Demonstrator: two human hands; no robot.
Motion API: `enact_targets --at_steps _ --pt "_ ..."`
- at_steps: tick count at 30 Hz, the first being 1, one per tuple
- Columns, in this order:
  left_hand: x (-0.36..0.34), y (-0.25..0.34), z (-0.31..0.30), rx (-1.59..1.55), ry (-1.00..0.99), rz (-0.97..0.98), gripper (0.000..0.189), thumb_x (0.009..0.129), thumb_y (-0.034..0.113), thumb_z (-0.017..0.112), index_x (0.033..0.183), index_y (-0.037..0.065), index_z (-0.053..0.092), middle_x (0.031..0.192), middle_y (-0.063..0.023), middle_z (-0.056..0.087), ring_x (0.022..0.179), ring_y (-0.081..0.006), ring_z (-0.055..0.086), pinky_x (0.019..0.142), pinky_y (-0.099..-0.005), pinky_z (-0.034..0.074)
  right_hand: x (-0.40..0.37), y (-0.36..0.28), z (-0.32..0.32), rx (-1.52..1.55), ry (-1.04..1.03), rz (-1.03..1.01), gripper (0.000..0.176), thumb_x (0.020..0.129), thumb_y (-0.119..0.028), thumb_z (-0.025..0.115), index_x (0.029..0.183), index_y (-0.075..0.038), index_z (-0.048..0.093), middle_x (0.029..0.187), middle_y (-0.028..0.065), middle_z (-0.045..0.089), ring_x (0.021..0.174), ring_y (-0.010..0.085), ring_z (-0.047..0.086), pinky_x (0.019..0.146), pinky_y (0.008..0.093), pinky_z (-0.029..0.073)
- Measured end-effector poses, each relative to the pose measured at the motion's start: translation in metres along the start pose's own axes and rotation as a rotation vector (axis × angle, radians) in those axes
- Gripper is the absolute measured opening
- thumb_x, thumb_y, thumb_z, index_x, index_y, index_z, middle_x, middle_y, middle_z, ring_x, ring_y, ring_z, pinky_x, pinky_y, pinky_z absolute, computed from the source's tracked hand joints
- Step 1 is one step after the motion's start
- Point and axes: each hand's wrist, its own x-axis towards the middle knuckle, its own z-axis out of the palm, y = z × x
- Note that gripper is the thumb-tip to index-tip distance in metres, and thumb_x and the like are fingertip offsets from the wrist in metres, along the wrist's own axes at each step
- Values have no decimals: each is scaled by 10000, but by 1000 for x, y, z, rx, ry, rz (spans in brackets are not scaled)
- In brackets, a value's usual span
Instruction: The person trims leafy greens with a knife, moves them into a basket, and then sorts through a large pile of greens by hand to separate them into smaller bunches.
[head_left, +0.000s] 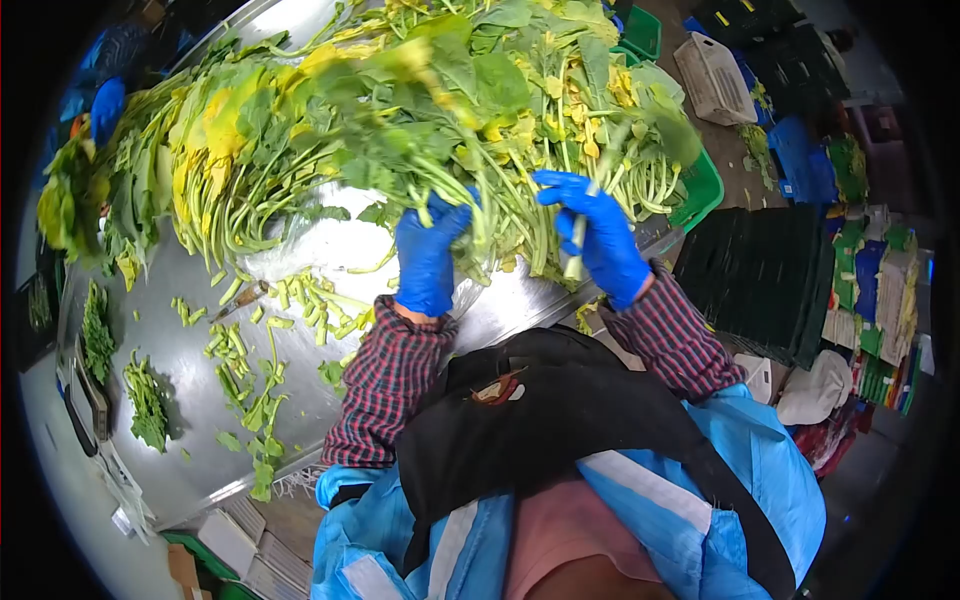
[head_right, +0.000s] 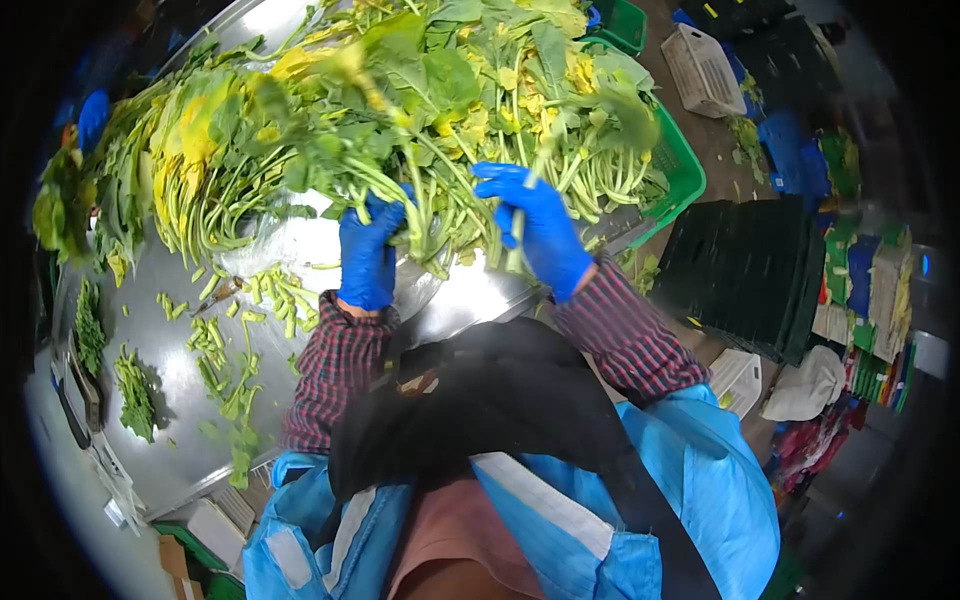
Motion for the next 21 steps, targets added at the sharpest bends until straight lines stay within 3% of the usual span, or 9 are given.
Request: enact_targets --at_steps 3,5,8,11,13,15,21 --pt "-9 -11 9 -97 -140 -87 183 752 46 668 915 32 586 806 -20 606 711 -109 559 664 -228 449 9 5 30 -265 -72 178 242 812 -176 619 993 -16 635 869 46 618 602 41 463 482 186 354" --pt "-14 -2 19 -225 -133 -108 222 745 53 679 941 27 577 823 -26 600 695 -117 559 665 -239 457 13 6 32 -332 -56 151 239 804 -144 647 1002 -11 635 866 36 617 650 53 501 555 195 407" --pt "-9 -5 4 -149 -95 -83 259 746 49 677 975 15 560 847 -44 602 727 -134 580 682 -251 471 22 14 30 -356 -18 -152 192 783 -88 667 956 -9 643 838 22 596 750 116 564 727 261 461" --pt "-7 -10 1 -13 -100 -108 299 741 47 680 1005 10 543 874 -53 603 761 -142 588 694 -255 475 24 33 30 -460 -125 -305 181 780 -88 674 936 -5 636 885 39 615 788 114 574 729 253 460" --pt "-7 -4 6 -97 -88 -122 322 724 34 685 1010 18 539 870 -48 601 759 -131 583 697 -245 470 23 31 40 -491 -136 -333 188 793 -101 666 947 -3 623 928 46 616 807 106 578 720 244 463" --pt "-4 -8 -2 -128 -62 -74 315 713 21 686 991 26 540 821 -26 582 740 -118 572 697 -239 466 18 19 44 -309 -72 86 196 811 -112 649 969 -3 608 910 41 612 798 95 578 697 235 469" --pt "-5 -15 -12 -87 111 50 252 695 5 697 905 42 562 759 10 536 667 -88 509 619 -217 419 21 21 33 -154 -95 39 292 852 -169 573 1087 0 533 855 47 613 759 113 595 633 212 468"
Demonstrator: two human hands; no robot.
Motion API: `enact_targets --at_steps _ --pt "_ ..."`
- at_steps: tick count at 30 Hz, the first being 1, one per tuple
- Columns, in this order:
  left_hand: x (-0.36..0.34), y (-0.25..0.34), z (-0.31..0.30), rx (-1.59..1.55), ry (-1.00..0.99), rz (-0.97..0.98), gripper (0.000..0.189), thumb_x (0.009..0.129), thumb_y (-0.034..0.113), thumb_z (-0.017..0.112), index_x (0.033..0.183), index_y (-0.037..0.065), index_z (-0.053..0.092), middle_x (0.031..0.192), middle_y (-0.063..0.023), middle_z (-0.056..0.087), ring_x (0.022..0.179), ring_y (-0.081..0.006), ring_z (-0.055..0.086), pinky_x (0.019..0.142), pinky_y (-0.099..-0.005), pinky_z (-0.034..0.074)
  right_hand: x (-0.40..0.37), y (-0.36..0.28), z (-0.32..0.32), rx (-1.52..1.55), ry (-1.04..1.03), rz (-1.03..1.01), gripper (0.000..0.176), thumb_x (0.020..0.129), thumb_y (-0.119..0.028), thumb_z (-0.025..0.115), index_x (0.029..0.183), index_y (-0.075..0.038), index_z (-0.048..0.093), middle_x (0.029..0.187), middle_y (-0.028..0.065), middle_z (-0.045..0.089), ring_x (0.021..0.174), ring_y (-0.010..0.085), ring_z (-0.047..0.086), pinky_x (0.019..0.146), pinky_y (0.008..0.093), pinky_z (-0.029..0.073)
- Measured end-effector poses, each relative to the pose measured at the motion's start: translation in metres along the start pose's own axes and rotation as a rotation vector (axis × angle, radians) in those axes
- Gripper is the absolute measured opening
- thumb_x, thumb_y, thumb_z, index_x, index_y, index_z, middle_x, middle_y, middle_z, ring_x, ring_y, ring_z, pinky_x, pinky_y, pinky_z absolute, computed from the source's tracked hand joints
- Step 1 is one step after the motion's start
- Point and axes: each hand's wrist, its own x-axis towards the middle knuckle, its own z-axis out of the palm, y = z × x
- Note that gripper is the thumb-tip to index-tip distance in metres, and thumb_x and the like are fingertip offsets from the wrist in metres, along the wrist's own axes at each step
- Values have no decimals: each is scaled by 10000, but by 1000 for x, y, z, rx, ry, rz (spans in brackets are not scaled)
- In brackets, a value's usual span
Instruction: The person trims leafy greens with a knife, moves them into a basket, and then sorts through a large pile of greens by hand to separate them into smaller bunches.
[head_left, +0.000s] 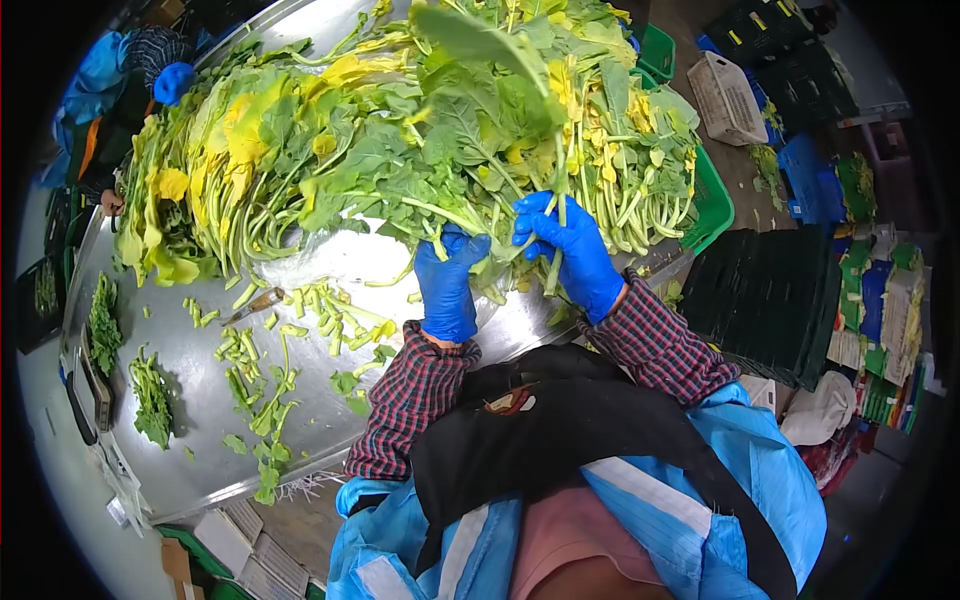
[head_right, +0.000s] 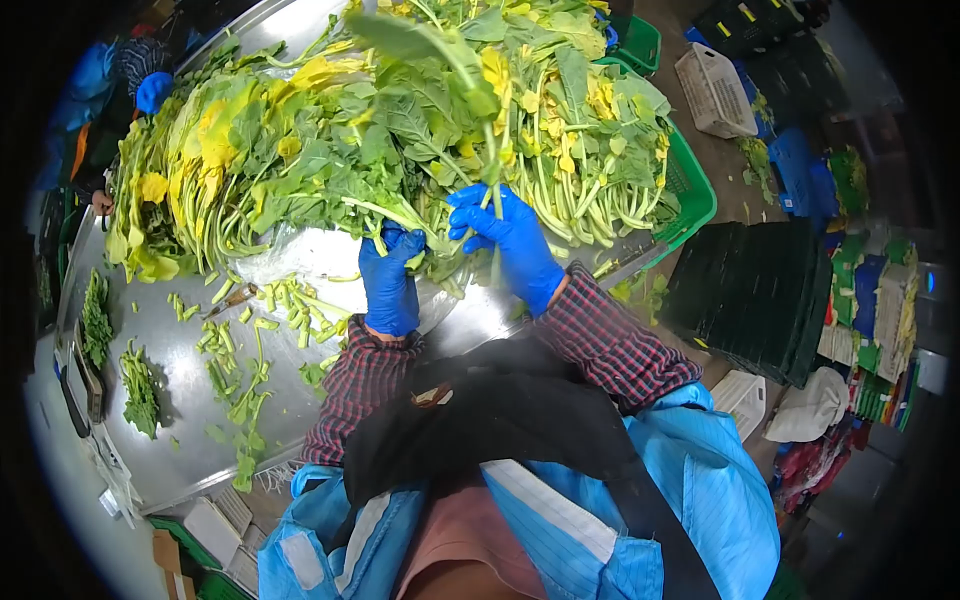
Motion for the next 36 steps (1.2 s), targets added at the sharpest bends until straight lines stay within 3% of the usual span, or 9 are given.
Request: enact_targets --at_steps 4,7,12,18,20,21,23,29,36 --pt "-10 7 13 22 -42 8 267 703 -8 690 934 34 562 766 10 538 684 -91 517 645 -224 434 6 -3 -1 57 3 45 300 838 -166 588 1089 -10 541 851 33 602 699 83 569 570 178 425" --pt "-9 -1 9 68 -89 -14 301 703 -23 688 971 23 558 791 5 550 714 -88 529 669 -222 448 6 -6 11 -183 -12 145 278 802 -175 635 1040 -39 582 753 -13 569 589 43 519 492 168 376" --pt "-10 7 8 195 -139 -18 384 707 -42 683 1055 9 530 854 -24 578 767 -101 560 693 -238 484 8 -5 16 -223 -15 39 173 809 -87 632 965 -12 624 738 16 601 571 59 524 520 199 427" --pt "-16 9 25 60 -63 6 410 713 -73 665 1085 11 516 937 -66 608 772 -136 592 717 -264 499 6 -3 19 -141 61 60 177 828 -138 621 967 -27 616 700 -1 584 542 57 528 473 185 409" --pt "-11 4 20 -3 -26 62 370 740 -36 659 1083 7 526 947 -67 611 741 -133 592 666 -245 491 5 -4 16 -76 -17 57 180 841 -190 610 945 -43 608 680 -7 568 523 55 524 440 174 377" --pt "-7 8 16 46 -4 35 338 769 -2 639 1089 1 527 922 -63 614 751 -129 589 669 -240 481 4 2 16 -87 34 19 221 870 -217 555 978 -25 572 659 -4 536 451 36 417 396 170 278" --pt "-2 17 7 27 57 -33 324 814 59 614 1117 -12 522 926 -79 621 779 -140 597 659 -222 463 1 3 8 32 49 -41 246 875 -232 552 992 -16 555 652 4 528 442 40 399 395 175 271" --pt "-2 14 0 -8 -53 -17 326 792 9 599 1101 -38 505 996 -135 622 858 -201 618 637 -225 472 -2 -15 -27 120 73 -39 258 884 -212 543 1022 6 525 691 32 544 424 42 351 400 179 255" --pt "-8 18 15 -26 -16 -71 316 807 26 595 1104 -36 505 998 -139 629 701 -109 584 575 -183 443 -13 -41 -32 13 22 78 222 892 -167 528 1025 9 557 706 7 556 421 20 322 393 172 242"
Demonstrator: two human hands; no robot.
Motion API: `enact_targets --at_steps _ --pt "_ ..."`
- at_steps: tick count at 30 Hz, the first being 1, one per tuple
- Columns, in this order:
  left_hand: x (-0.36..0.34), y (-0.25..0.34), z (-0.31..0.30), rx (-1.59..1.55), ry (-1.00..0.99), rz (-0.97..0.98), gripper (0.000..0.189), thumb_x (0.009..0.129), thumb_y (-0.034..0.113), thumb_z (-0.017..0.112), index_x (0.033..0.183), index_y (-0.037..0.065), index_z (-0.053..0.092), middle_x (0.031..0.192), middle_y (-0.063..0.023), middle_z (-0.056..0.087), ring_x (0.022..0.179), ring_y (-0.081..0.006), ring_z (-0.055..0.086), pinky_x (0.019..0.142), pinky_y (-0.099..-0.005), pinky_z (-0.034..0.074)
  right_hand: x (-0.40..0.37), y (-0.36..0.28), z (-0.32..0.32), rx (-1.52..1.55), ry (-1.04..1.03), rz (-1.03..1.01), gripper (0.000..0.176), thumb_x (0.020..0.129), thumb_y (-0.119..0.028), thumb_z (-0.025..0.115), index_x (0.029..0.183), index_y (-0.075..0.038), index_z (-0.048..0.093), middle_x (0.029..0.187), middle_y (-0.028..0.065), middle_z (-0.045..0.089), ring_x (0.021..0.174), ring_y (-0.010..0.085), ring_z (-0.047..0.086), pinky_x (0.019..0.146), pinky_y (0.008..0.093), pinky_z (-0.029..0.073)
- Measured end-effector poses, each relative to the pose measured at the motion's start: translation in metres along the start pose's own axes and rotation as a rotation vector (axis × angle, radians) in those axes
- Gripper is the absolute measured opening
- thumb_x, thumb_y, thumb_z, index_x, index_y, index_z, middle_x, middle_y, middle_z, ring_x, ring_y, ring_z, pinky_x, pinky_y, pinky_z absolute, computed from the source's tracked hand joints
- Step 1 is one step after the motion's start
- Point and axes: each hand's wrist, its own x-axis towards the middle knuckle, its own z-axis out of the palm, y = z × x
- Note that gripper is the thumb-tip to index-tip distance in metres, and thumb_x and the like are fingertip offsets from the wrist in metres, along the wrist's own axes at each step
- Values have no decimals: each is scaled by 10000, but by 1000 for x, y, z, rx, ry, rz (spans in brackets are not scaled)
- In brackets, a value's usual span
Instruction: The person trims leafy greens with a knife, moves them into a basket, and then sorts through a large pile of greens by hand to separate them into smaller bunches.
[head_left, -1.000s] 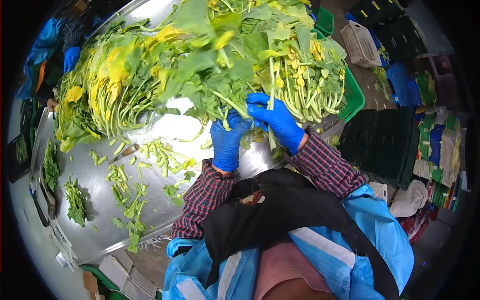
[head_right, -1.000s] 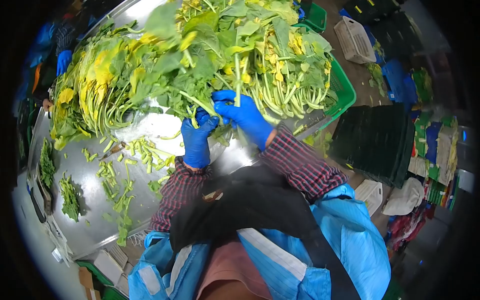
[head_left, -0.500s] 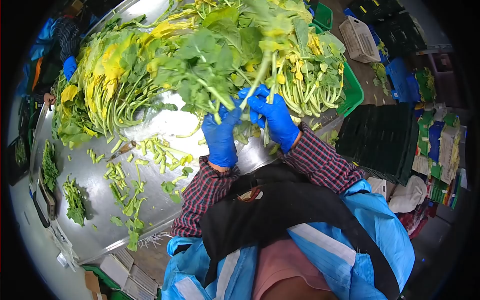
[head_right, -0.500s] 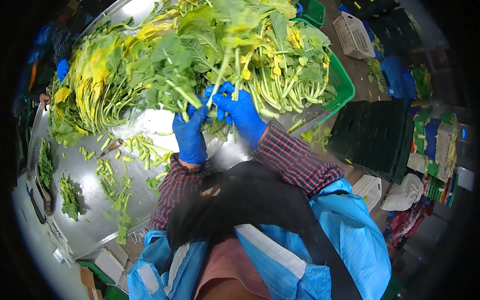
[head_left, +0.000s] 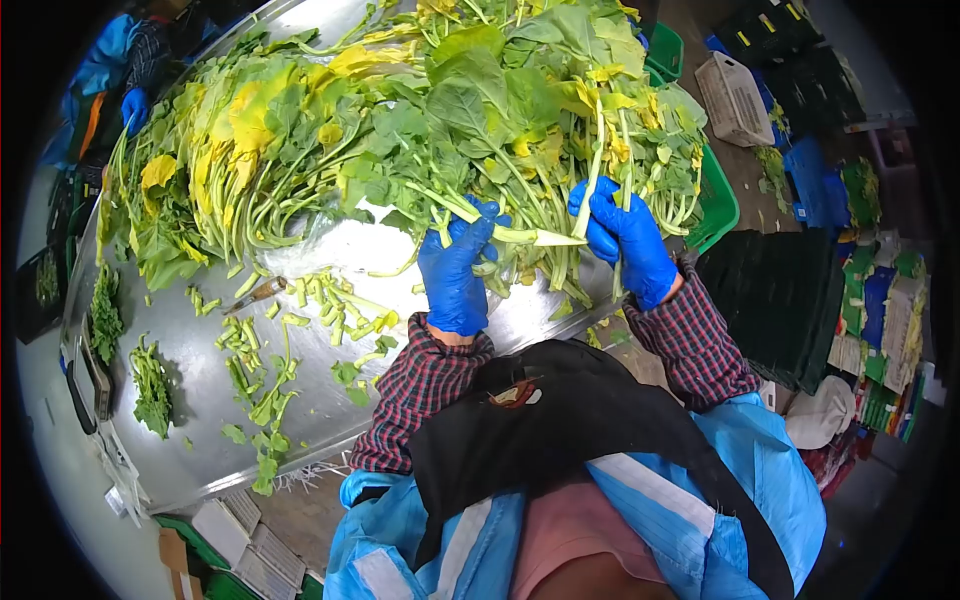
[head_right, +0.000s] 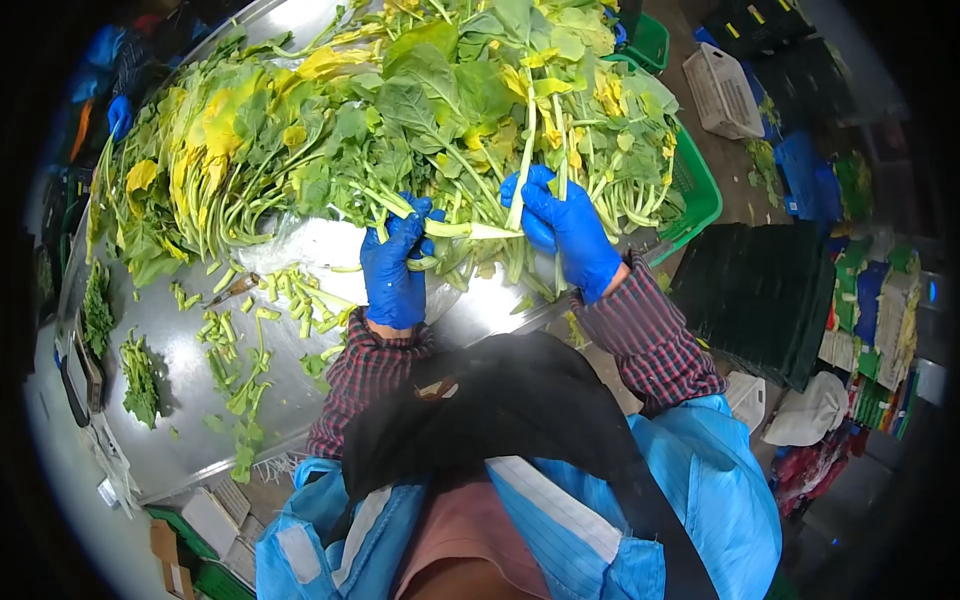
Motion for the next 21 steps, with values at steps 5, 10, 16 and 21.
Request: enact_targets --at_steps 5,10,16,21 --pt "21 4 -33 -122 73 149 140 888 159 550 980 55 567 751 11 549 596 -58 473 503 -194 370 -18 -19 7 78 24 106 222 896 -198 530 1014 -12 557 638 -44 479 419 6 306 380 163 222" --pt "26 44 -41 228 191 244 158 796 105 656 927 66 577 732 6 589 603 -62 516 517 -194 370 -1 -9 -40 -793 48 79 664 728 -253 715 1269 -24 407 1144 132 510 787 124 570 597 207 446" --pt "6 9 -4 154 44 134 383 670 -89 686 1018 -6 546 894 -62 611 761 -141 603 683 -236 497 15 -2 43 -878 -28 -355 558 698 -203 745 1191 -54 528 1081 87 575 893 137 572 755 245 460" --pt "1 3 -14 212 -84 44 351 680 -85 658 1003 -1 549 838 -28 581 739 -123 582 703 -250 499 35 24 52 -538 -117 -234 224 748 -117 704 938 -25 629 762 16 608 654 71 557 604 200 457"
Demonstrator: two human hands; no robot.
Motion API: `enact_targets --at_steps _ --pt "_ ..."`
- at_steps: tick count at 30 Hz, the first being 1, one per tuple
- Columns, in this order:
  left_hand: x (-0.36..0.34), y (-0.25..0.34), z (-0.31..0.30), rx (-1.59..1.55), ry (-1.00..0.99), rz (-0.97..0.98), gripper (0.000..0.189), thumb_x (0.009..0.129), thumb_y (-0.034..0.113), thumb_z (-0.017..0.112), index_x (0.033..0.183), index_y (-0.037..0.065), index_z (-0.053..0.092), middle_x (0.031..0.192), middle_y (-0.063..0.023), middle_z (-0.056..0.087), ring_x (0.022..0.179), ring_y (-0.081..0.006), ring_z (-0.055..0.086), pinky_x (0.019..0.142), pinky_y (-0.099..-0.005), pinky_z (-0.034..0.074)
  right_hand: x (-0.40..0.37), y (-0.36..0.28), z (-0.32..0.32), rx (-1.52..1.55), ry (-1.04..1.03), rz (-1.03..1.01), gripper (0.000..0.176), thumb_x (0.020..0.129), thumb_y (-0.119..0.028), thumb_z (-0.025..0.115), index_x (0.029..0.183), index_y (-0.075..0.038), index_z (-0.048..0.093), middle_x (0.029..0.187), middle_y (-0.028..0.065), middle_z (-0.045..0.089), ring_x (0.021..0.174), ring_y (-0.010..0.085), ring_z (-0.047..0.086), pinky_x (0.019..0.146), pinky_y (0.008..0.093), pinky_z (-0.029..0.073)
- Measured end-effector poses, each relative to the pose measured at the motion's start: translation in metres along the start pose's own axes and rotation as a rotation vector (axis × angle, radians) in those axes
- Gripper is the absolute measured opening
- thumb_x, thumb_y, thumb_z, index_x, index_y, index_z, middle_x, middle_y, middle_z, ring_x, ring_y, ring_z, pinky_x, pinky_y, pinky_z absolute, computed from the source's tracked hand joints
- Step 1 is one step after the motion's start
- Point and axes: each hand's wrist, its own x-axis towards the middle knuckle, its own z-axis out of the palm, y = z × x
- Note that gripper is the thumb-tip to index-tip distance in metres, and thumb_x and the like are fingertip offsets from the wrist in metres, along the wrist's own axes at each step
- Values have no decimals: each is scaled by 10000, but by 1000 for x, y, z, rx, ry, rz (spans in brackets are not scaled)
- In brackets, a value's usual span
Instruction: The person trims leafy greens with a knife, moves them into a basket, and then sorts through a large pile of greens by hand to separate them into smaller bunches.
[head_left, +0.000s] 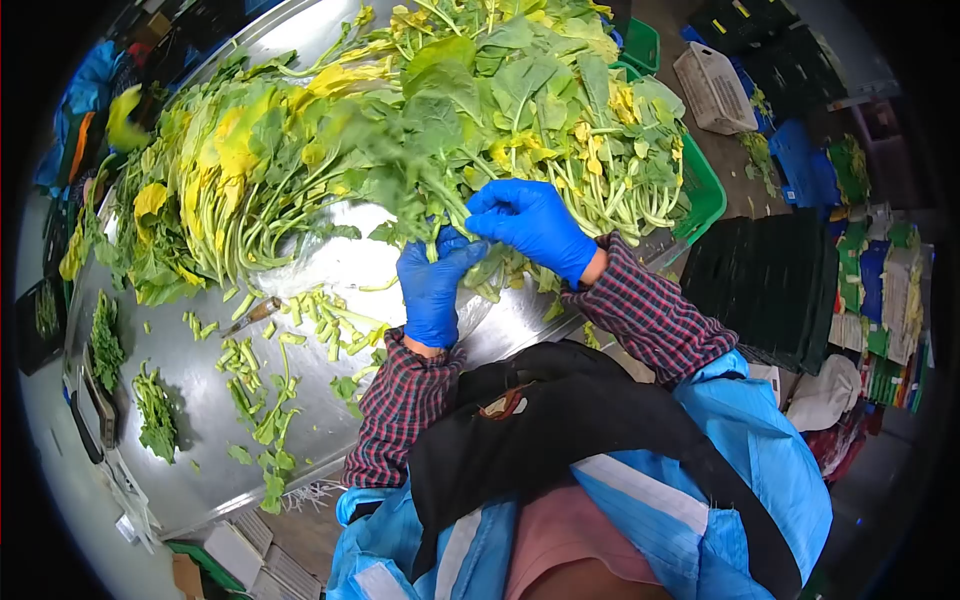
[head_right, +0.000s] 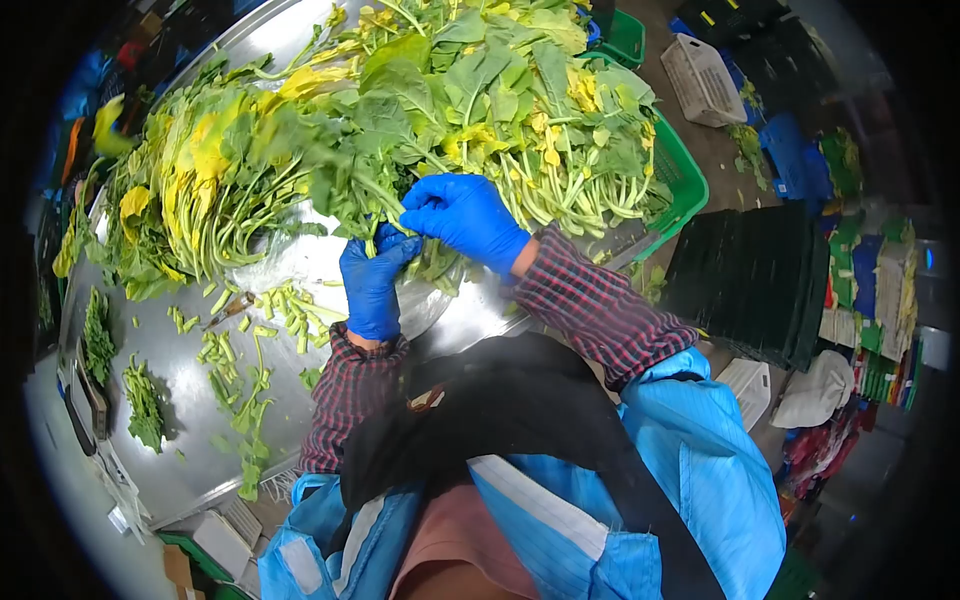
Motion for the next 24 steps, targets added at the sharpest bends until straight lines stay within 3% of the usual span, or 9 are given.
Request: enact_targets --at_steps 1,4,11,14,17,19,21,22,24 --pt "0 1 0 -2 6 1 351 680 -85 658 1003 -1 549 838 -28 581 739 -123 582 703 -250 499 1 2 1 211 -20 81 187 763 -107 691 916 -22 625 755 12 601 645 56 550 589 189 451" --pt "-2 0 2 -144 31 -34 332 702 -82 617 1018 -5 548 855 -37 593 755 -129 590 724 -253 497 1 4 2 98 -2 103 115 771 -107 668 836 -21 630 679 20 601 611 65 570 553 211 465" --pt "0 -5 0 -191 42 -23 344 727 -52 618 1059 -11 536 894 -62 619 762 -141 604 718 -254 496 6 16 5 69 -45 65 145 811 -126 618 882 0 617 700 33 609 595 80 587 538 211 473" --pt "4 -14 -5 -337 80 1 364 749 -25 629 1097 3 529 959 -71 602 852 -156 592 758 -269 470 0 15 5 479 46 231 211 831 -169 592 936 12 621 744 73 631 612 124 622 557 233 506" --pt "8 -8 -10 -366 100 115 372 774 -41 589 1135 6 511 1030 -70 590 903 -160 583 797 -259 470 -7 23 -7 456 29 241 226 850 -173 551 934 26 621 757 52 629 604 103 586 560 203 467" --pt "7 -10 -20 -306 52 101 407 771 -47 593 1163 -1 495 1074 -83 577 937 -175 579 836 -279 469 0 29 -28 -13 -123 465 202 821 -182 603 902 0 640 760 25 631 610 100 576 576 213 465" --pt "6 -8 -19 -228 34 71 409 768 -38 602 1161 0 496 1069 -81 577 931 -179 580 838 -283 467 -5 29 -35 -759 38 115 178 812 -147 623 924 -10 641 780 25 631 679 95 578 616 213 467" --pt "6 -7 -17 -248 38 60 415 747 -26 630 1143 -6 505 1030 -78 589 918 -181 583 831 -289 467 -4 27 -33 -760 43 109 178 812 -147 623 924 -10 641 780 25 631 679 95 578 616 213 467" --pt "4 -5 -12 -230 4 46 420 736 -22 641 1135 -11 509 1018 -78 594 924 -183 581 835 -292 464 -6 24 -21 41 103 1 159 778 -133 668 917 -57 653 773 10 620 707 92 562 621 213 450"
